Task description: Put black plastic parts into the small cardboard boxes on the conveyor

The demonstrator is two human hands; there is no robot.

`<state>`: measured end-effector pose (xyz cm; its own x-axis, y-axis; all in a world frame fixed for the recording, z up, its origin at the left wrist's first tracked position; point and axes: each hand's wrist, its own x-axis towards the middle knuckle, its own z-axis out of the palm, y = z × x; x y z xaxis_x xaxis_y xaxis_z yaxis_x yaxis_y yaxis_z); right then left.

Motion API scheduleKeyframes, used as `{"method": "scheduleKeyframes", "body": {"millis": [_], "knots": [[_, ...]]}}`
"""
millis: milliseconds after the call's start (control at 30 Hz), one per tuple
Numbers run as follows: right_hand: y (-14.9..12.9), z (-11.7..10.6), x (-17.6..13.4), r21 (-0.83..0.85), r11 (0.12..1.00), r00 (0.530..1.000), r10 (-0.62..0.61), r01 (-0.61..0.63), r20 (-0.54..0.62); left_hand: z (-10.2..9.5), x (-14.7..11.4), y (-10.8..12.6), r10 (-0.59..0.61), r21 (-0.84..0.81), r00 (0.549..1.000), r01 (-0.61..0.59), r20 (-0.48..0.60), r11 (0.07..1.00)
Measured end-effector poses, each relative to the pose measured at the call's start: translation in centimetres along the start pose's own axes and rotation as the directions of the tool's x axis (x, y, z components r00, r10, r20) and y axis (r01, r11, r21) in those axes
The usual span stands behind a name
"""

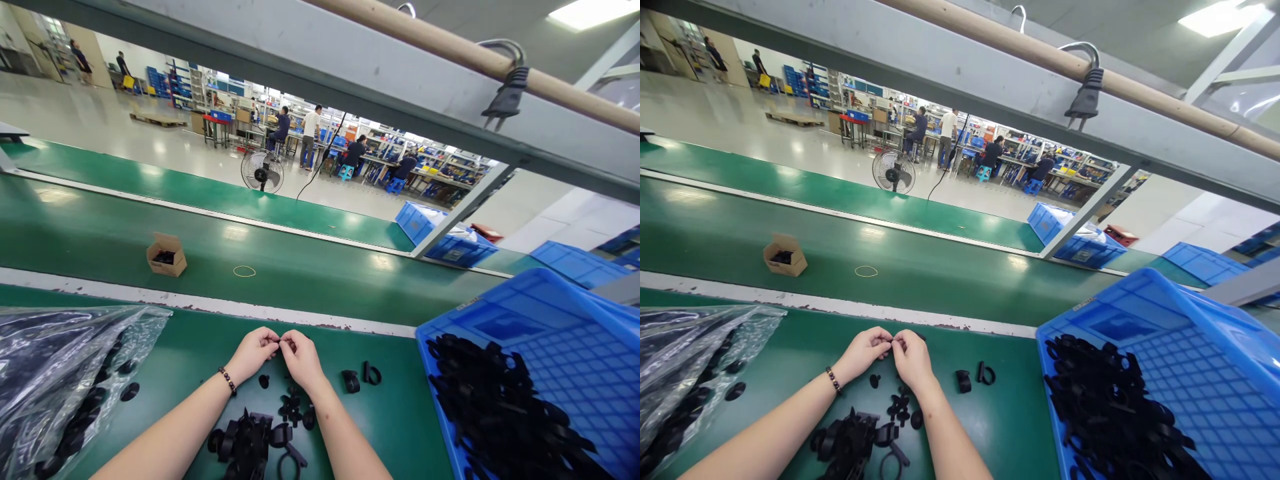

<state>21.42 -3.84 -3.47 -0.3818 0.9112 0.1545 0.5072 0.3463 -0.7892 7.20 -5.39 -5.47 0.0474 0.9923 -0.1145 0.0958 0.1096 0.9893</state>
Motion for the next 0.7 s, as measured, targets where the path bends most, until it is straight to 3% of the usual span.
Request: {"method": "scheduleKeyframes", "body": {"millis": [100, 233, 433, 567, 700], "knots": [[0.07, -0.21, 0.1, 0.08, 0.996, 0.998, -0.038, 0.034, 0.047, -0.2, 0.15, -0.09, -0.034, -0.003, 0.999, 0.033, -0.026, 0.999], [0.67, -0.06, 0.24, 0.124, 0.991, 0.998, 0.051, -0.055, 0.033, -0.29, 0.06, 0.06, -0.011, -0.034, 0.999, 0.009, -0.046, 0.999], [0.73, 0.28, 0.17, 0.288, 0.951, 0.987, 0.068, -0.109, 0.149, 0.02, -0.02, 0.14, 0.008, -0.075, 1.0, -0.008, -0.01, 0.997], [0.59, 0.31, 0.07, 0.259, 0.962, 0.99, 0.053, -0.086, 0.133, -0.08, 0.1, -0.03, -0.04, -0.03, 0.999, 0.041, 0.03, 0.999], [0.54, -0.21, 0.17, 0.124, 0.99, 0.997, 0.055, -0.062, 0.058, -0.44, 0.15, -0.07, 0.005, 0.037, 1.0, -0.005, 0.022, 0.999]]}}
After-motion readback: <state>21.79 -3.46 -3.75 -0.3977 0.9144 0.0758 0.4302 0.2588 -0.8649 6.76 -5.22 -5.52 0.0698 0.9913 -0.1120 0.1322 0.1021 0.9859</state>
